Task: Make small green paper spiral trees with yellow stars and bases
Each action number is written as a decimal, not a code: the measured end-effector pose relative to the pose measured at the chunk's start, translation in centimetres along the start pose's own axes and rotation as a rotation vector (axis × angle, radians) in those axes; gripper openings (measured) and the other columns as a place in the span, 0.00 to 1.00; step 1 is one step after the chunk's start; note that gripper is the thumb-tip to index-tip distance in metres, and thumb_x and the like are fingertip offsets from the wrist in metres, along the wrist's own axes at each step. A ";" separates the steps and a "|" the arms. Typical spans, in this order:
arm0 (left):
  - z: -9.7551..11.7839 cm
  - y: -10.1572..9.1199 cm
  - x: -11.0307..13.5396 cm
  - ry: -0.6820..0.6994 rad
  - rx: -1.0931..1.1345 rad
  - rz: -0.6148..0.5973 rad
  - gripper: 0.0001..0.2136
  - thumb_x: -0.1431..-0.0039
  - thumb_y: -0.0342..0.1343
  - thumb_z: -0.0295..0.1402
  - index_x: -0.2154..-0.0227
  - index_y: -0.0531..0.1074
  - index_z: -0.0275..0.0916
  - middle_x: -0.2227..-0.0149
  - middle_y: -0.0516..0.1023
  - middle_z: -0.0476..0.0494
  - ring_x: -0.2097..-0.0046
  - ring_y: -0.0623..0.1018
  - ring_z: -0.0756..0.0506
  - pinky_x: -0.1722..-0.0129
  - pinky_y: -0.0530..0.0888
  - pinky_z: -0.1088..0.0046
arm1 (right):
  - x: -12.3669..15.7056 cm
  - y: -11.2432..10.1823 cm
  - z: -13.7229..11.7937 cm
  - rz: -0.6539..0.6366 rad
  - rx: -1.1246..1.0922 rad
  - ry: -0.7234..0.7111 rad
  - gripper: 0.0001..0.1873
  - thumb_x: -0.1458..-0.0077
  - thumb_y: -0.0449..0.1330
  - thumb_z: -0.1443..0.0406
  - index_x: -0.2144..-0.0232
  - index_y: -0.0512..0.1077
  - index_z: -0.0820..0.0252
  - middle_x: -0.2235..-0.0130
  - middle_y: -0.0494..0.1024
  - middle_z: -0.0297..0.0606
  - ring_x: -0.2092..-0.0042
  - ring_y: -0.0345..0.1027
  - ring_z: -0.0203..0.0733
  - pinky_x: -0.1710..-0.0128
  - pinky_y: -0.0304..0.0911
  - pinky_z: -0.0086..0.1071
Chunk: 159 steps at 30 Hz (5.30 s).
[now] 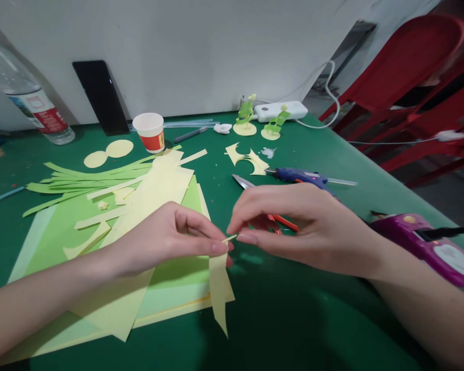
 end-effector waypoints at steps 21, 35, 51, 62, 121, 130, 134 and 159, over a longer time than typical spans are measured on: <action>0.1 1.1 -0.1 -0.036 0.152 -0.167 0.05 0.46 0.56 0.26 0.72 0.78 0.38 0.73 0.81 0.50 0.72 0.79 0.52 0.75 0.73 0.83 | 0.0 0.1 -0.2 0.007 -0.006 -0.024 0.07 0.45 0.56 0.66 0.73 0.73 0.63 0.73 0.74 0.33 0.71 0.65 0.28 0.72 0.60 0.23; -0.7 1.3 -0.1 -0.169 0.134 -0.071 0.04 0.53 0.62 0.27 0.80 0.75 0.36 0.79 0.78 0.53 0.79 0.75 0.55 0.75 0.73 0.82 | 0.0 0.3 0.1 -0.073 -0.006 0.002 0.07 0.47 0.59 0.63 0.73 0.71 0.61 0.72 0.74 0.33 0.70 0.66 0.31 0.70 0.60 0.26; -0.2 1.7 0.1 -0.071 0.139 -0.247 0.05 0.45 0.56 0.30 0.70 0.77 0.36 0.70 0.81 0.46 0.73 0.79 0.51 0.75 0.74 0.82 | -0.1 -0.2 -0.6 -0.019 0.051 -0.124 0.08 0.45 0.55 0.68 0.74 0.71 0.62 0.73 0.74 0.33 0.71 0.66 0.29 0.72 0.61 0.23; -0.9 1.3 -0.1 -0.145 0.163 -0.111 0.03 0.52 0.62 0.26 0.79 0.75 0.37 0.79 0.79 0.54 0.79 0.76 0.56 0.76 0.73 0.86 | 0.3 0.7 0.3 -0.129 0.006 0.000 0.07 0.47 0.58 0.63 0.72 0.72 0.61 0.70 0.75 0.33 0.67 0.67 0.31 0.68 0.61 0.25; -1.2 1.4 -0.7 -0.016 0.191 -0.218 0.04 0.50 0.60 0.30 0.71 0.78 0.35 0.76 0.78 0.49 0.76 0.77 0.53 0.72 0.73 0.81 | -0.1 -0.1 0.5 -0.067 -0.055 -0.159 0.05 0.47 0.58 0.69 0.73 0.74 0.65 0.71 0.75 0.35 0.69 0.66 0.28 0.70 0.60 0.21; -1.9 1.0 -0.8 -0.193 0.156 -0.037 0.09 0.66 0.67 0.23 0.82 0.71 0.35 0.82 0.77 0.51 0.77 0.75 0.52 0.75 0.68 0.80 | -0.3 0.8 0.1 -0.112 0.002 -0.152 0.07 0.47 0.58 0.67 0.72 0.73 0.66 0.72 0.74 0.35 0.70 0.64 0.27 0.71 0.57 0.21; -1.6 0.9 -0.7 -0.208 0.115 -0.016 0.09 0.65 0.67 0.23 0.82 0.71 0.35 0.81 0.78 0.50 0.77 0.75 0.52 0.76 0.66 0.81 | -0.2 0.6 0.1 -0.084 -0.058 -0.153 0.05 0.48 0.59 0.69 0.72 0.74 0.67 0.72 0.75 0.36 0.70 0.65 0.27 0.72 0.58 0.20; -1.5 1.1 -0.8 -0.113 0.209 -0.106 0.03 0.53 0.63 0.29 0.77 0.76 0.35 0.75 0.81 0.48 0.71 0.78 0.53 0.71 0.72 0.82 | -0.2 -0.5 0.5 -0.014 -0.002 -0.141 0.06 0.48 0.58 0.68 0.75 0.71 0.65 0.74 0.74 0.34 0.72 0.65 0.28 0.74 0.59 0.22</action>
Point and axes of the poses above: each hand's wrist, its own x-axis away from the middle knuckle, its own y-axis out of the palm, z = x × y, the point moved 7 cm from there along -x, towards the middle knuckle
